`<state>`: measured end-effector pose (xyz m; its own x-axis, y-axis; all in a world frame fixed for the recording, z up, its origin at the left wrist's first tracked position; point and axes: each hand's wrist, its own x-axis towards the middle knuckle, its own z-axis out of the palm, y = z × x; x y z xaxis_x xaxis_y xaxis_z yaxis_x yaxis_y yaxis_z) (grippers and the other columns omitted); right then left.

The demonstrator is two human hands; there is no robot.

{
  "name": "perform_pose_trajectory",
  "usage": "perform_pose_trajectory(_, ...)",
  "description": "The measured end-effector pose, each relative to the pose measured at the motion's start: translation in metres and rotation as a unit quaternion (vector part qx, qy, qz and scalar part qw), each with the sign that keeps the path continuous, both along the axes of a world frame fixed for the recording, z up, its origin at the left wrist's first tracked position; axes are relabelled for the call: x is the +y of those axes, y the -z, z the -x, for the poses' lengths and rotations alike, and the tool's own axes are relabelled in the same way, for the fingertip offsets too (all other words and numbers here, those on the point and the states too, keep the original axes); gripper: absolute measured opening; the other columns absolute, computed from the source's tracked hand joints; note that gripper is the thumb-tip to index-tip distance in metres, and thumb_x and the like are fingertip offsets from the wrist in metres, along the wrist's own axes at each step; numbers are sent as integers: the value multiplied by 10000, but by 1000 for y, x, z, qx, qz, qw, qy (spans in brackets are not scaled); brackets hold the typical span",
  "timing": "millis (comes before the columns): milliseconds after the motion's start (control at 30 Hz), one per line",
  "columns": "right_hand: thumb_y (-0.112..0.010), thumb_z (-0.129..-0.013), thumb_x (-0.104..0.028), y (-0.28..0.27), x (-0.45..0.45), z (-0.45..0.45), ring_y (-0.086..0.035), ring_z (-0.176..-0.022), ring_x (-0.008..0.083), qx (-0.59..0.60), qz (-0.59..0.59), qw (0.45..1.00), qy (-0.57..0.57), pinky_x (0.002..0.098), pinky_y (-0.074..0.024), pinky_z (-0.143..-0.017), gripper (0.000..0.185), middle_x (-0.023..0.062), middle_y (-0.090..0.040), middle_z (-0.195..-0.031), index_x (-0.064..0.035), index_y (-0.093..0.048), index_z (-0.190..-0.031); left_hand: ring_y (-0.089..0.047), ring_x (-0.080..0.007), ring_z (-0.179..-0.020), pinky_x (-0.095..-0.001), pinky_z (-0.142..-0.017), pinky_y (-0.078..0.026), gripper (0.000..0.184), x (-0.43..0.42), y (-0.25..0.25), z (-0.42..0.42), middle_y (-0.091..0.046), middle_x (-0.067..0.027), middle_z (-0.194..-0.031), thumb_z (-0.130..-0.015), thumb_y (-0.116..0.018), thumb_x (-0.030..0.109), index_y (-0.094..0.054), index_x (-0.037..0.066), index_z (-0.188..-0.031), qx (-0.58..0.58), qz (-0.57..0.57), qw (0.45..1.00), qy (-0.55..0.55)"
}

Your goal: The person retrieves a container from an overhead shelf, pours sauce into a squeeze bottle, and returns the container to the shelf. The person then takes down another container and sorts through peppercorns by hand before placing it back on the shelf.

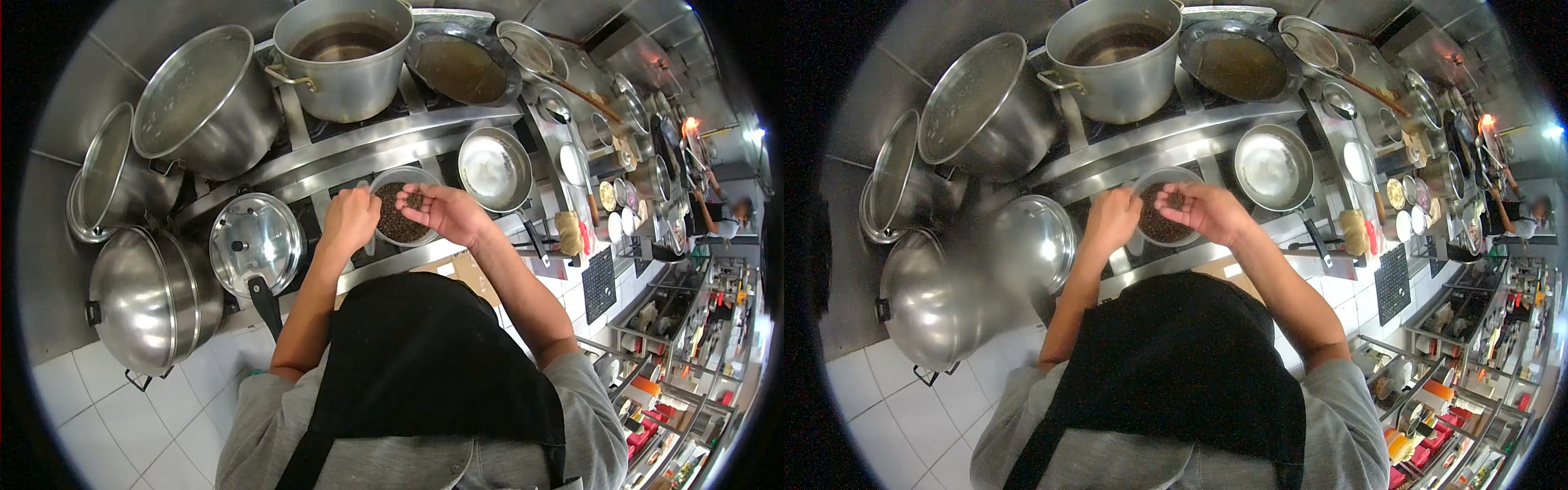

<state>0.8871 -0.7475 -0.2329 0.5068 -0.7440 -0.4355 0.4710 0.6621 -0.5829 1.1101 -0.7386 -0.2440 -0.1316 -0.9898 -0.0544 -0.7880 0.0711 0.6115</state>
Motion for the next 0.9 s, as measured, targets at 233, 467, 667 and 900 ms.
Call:
perform_pose_trajectory(233,-463,-1071,-209,-2,-2,-8,-652,-1155,323,-61,-17,998,-1,417,-534,-1056,347,212,-659,-1208,88,-577,-1211,-678,-493,-842,-556,-800,-546,314,-2,7,-1,-678,-325,-847,-933,-534,214,-679,-61,-892,13,5,1000,12)
perform_pose_trajectory(467,-511,-1054,-242,34,10,-4,-652,-1019,248,-173,-6,985,2,386,-543,-959,284,142,-666,-1072,22,-616,-1065,-645,-509,-828,-599,-759,-483,346,-1,-1,-2,-656,-326,-854,-936,-533,232,-673,-45,-783,-3,25,998,58)
perform_pose_trajectory(667,-478,-1082,-207,19,37,33,-637,-883,189,-177,-60,966,179,291,-559,-797,246,91,-647,-979,-15,-615,-1012,-637,-523,-840,-582,-787,-482,351,-17,18,18,-646,-341,-851,-935,-518,211,-680,-89,-852,-25,24,993,110)
perform_pose_trajectory(900,-523,-1031,-116,22,131,197,-496,-732,110,-243,98,900,348,233,-427,-638,155,19,-545,-840,-21,-570,-919,-636,-523,-850,-572,-793,-479,326,-23,8,69,-643,-343,-852,-908,-525,193,-662,-96,-842,-19,15,979,202)
